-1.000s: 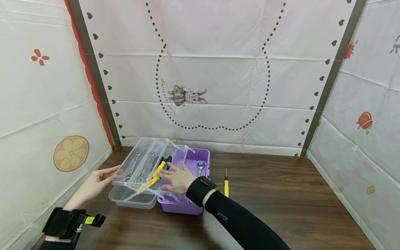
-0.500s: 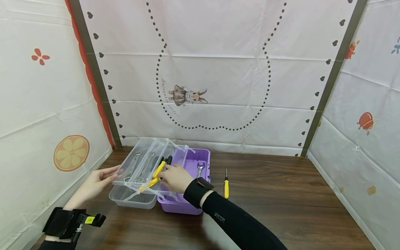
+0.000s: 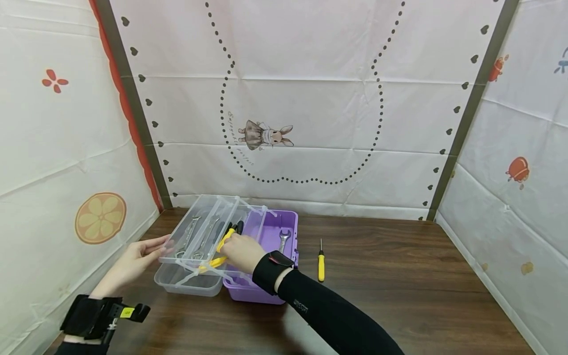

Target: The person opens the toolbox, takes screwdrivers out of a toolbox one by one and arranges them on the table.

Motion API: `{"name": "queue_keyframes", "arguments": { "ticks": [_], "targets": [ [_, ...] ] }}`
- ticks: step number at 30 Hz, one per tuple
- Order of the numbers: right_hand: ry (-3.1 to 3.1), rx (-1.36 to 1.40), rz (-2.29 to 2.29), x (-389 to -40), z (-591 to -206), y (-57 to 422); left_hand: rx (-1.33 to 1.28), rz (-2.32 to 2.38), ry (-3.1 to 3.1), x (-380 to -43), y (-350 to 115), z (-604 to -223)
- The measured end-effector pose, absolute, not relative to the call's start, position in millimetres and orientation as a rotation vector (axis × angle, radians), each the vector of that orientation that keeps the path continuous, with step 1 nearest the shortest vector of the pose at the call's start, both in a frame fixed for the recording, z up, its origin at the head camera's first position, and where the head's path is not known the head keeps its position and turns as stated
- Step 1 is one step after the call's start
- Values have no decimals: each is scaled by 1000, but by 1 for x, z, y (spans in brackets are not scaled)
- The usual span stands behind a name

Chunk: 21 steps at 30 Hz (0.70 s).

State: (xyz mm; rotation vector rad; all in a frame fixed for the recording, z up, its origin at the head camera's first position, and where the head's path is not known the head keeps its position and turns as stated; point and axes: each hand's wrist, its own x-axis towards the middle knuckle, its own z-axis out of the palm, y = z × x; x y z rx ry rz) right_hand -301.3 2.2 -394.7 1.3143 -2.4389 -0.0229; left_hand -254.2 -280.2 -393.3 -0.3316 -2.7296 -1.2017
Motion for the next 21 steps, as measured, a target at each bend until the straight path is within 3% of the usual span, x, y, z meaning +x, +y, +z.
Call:
{"name": "queue_keyframes", "arguments": {
  "ticks": [21],
  "targets": [
    [-2337, 1205, -344, -302, -388, 5, -341, -1228, -2714, -255, -281, -394]
  ]
}}
